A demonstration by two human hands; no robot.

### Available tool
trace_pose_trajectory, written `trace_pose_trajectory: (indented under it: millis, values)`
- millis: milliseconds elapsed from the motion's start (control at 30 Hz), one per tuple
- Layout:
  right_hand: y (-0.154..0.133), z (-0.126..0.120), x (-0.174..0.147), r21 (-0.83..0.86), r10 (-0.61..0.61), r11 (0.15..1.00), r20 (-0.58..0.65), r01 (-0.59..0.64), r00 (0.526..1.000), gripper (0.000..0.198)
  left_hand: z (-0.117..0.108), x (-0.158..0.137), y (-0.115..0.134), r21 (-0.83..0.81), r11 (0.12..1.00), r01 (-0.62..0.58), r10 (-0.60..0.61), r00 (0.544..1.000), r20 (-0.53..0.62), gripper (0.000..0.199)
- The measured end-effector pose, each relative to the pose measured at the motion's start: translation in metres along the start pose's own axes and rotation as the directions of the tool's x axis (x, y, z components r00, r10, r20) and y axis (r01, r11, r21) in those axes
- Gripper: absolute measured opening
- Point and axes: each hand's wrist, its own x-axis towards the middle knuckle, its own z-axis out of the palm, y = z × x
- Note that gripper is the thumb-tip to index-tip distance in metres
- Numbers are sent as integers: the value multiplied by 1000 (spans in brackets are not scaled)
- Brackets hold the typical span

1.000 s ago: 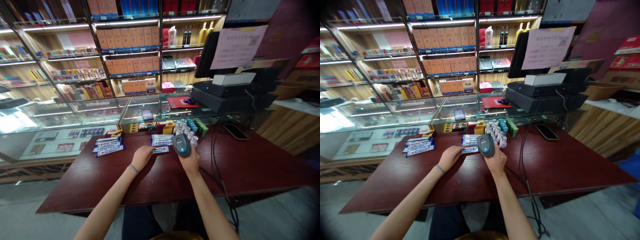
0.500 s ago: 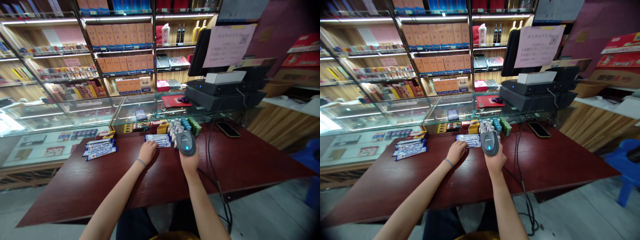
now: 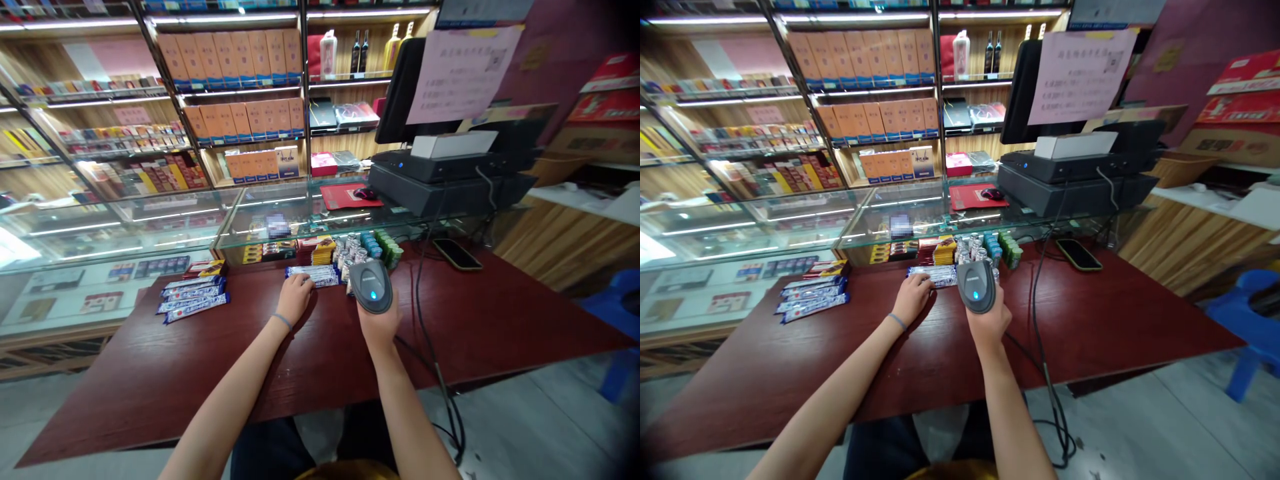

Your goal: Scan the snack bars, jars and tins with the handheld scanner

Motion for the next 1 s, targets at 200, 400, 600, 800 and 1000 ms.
trace_pose_trajectory:
  millis: [200,400,600,800,1000]
  values:
    - [-2,-1,0,-8,-24,1000,-9,24,1000,43,0,-1,-1,-40,999,-7,7,1000,-21,23]
    - [1,0,-1,-19,-38,999,31,39,999,44,-1,-3,0,-36,999,7,-8,1000,-18,26]
    - [-5,-2,-1,-5,-35,999,106,35,994,46,-6,-9,-1,46,999,24,-23,1000,-21,43]
    - [-11,-1,-4,-59,-104,991,176,116,979,44,-33,-35,-27,130,986,109,-111,994,9,50]
    - [-28,5,-14,-20,-252,964,253,266,934,41,-78,-88,-79,215,933,288,-282,958,-61,48]
